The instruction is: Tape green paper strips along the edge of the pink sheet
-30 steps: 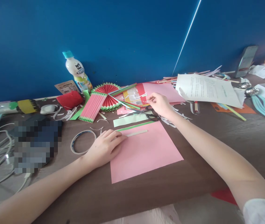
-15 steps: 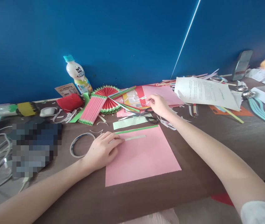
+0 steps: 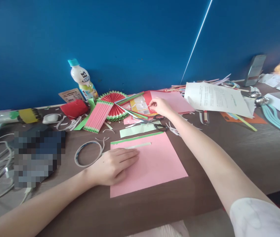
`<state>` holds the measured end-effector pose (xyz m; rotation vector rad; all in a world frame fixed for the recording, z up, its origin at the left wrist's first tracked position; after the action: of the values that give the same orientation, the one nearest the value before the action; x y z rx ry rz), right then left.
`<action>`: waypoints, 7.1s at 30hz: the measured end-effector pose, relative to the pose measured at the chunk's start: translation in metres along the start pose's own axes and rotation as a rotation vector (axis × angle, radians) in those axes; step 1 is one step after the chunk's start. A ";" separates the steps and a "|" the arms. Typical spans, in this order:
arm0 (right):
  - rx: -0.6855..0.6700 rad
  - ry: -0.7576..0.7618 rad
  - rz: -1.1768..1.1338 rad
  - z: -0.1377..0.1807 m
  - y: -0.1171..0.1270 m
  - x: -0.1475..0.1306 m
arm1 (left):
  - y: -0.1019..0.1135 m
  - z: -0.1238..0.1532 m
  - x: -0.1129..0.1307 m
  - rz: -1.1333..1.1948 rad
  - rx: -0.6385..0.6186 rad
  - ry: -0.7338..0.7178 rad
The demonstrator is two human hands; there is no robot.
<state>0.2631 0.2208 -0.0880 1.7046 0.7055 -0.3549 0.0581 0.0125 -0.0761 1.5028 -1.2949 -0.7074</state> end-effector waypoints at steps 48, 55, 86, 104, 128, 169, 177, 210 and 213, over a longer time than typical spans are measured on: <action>-0.983 -0.052 -0.093 0.087 -0.012 -0.072 | 0.005 0.004 -0.002 -0.080 0.085 0.044; -0.962 -0.027 0.081 0.087 -0.006 -0.070 | 0.004 0.004 -0.005 -0.040 0.080 0.076; -0.694 -0.025 0.304 0.079 0.010 -0.081 | 0.067 0.047 -0.076 0.042 -0.640 0.991; -0.610 0.130 -0.506 0.094 -0.010 -0.134 | 0.081 0.008 -0.045 0.617 -0.291 0.748; -0.556 0.181 -0.770 0.108 0.005 -0.157 | 0.071 0.009 -0.045 0.662 -0.158 0.918; -0.249 0.320 -0.564 0.115 0.020 -0.166 | 0.073 0.015 -0.046 0.794 0.389 1.101; -0.204 0.190 -0.612 0.103 0.043 -0.154 | 0.088 0.030 -0.075 0.249 0.027 1.127; -0.405 0.146 -0.047 0.116 -0.004 -0.072 | -0.001 0.001 -0.010 -0.181 0.023 0.298; -0.338 0.217 -0.007 0.119 -0.008 -0.067 | 0.000 0.000 -0.009 -0.238 -0.004 0.315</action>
<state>0.2227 0.0904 -0.0858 1.4300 0.8766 -0.0493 0.0559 0.0210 -0.0777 1.7049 -0.8869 -0.5920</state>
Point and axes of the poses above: each hand's wrist, its own z-axis away from the middle knuckle, its own y-axis out of the back of the hand, x = y × z, the point moved 6 cm from there along -z, towards the middle knuckle, and after that the axes turned 4 degrees about z, right-handed, at the moved point
